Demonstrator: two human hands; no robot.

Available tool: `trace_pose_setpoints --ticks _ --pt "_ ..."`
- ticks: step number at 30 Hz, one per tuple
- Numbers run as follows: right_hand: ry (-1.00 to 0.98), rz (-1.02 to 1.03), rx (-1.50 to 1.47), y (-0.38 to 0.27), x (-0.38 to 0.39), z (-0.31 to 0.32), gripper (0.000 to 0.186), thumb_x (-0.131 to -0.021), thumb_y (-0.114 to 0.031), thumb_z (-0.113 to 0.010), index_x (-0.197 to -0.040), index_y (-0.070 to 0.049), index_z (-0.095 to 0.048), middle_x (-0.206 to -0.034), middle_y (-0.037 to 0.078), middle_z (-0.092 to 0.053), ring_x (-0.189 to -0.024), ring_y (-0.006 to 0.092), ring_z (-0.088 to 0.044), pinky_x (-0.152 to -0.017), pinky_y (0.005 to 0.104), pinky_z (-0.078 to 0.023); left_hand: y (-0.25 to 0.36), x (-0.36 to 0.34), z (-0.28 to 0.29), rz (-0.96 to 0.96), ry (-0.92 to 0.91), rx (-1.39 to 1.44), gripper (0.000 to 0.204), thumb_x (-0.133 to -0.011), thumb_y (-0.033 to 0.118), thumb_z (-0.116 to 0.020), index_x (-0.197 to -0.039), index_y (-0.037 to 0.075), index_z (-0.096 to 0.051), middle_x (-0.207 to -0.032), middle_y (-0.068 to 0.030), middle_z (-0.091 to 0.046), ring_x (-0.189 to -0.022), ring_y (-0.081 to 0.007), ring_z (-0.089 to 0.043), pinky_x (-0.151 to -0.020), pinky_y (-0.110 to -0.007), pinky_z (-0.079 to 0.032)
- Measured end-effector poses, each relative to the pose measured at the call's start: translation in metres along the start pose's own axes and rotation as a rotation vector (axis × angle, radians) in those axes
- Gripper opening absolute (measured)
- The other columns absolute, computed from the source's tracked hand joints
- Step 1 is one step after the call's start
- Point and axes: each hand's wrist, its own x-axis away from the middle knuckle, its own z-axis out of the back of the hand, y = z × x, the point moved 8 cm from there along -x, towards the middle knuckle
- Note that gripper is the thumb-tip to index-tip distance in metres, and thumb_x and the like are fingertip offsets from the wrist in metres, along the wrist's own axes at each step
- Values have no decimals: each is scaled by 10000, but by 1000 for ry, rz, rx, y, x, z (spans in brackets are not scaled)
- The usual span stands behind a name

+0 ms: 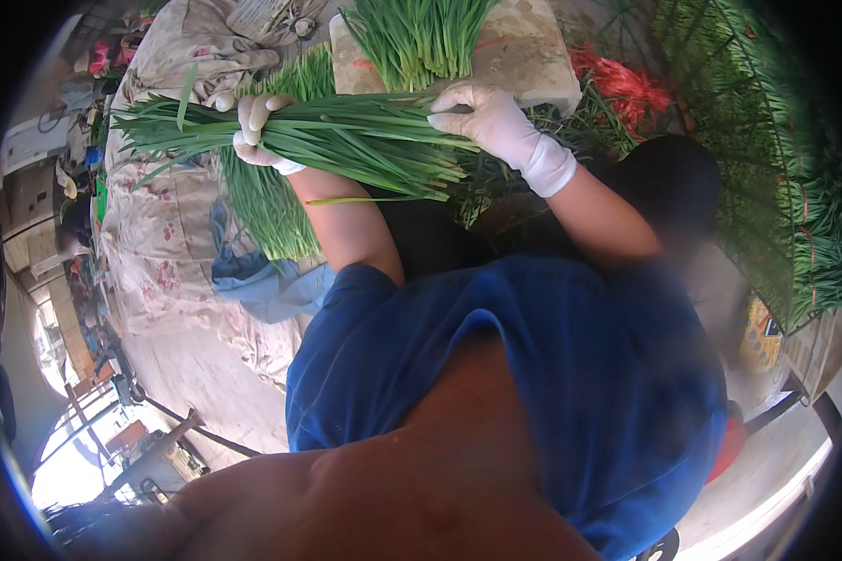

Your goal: The person gathers green onions from a pile, aligns them into neat bunches, and secures them with rubber bands. The person repeats this process, creating multiple tied bundles and placing them on a nearby surface.

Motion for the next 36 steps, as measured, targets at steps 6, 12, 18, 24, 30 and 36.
trace_pose_setpoints --ticks 6,12,18,24,30,36 --pt "-29 -34 -657 5 7 12 155 -909 -127 -555 -1021 -27 -595 -966 48 -635 -950 142 -573 -901 278 -422 12 3 4 -61 66 -28 407 -827 64 -482 -1230 85 -430 -719 28 -463 -812 -129 -507 -991 -410 -403" --pt "-24 43 -795 30 29 83 160 -902 -154 -553 -966 -18 -608 -977 86 -637 -982 241 -602 -941 413 -434 52 5 32 -209 291 -246 335 -842 119 -512 -1175 95 -485 -826 -11 -629 -925 -130 -587 -952 -377 -455" --pt "-76 -215 596 90 53 84 292 -869 -249 -612 -1076 -44 -638 -1025 60 -649 -951 140 -597 -856 289 -458 56 5 49 -249 506 -442 311 -835 129 -545 -1140 73 -529 -797 3 -614 -891 -128 -590 -930 -353 -473" --pt "-47 -190 -445 36 -7 -2 332 -877 -217 -636 -1124 3 -607 -1041 42 -636 -959 103 -562 -879 253 -431 23 -3 46 -226 507 -420 322 -837 142 -549 -1146 49 -535 -817 2 -613 -916 -139 -584 -941 -355 -463" --pt "135 194 -97 0 5 7 267 -845 -130 -656 -1087 -21 -629 -1027 51 -663 -943 122 -586 -869 282 -447 21 -2 48 -178 523 -406 309 -827 146 -552 -1120 49 -542 -826 -21 -624 -894 -149 -593 -931 -353 -461" --pt "185 150 285 24 32 24 162 -801 -104 -663 -946 -31 -652 -919 87 -659 -877 191 -614 -817 305 -463 11 -2 48 -134 614 -490 248 -805 51 -534 -1048 44 -582 -919 -34 -596 -875 -135 -602 -934 -334 -467"
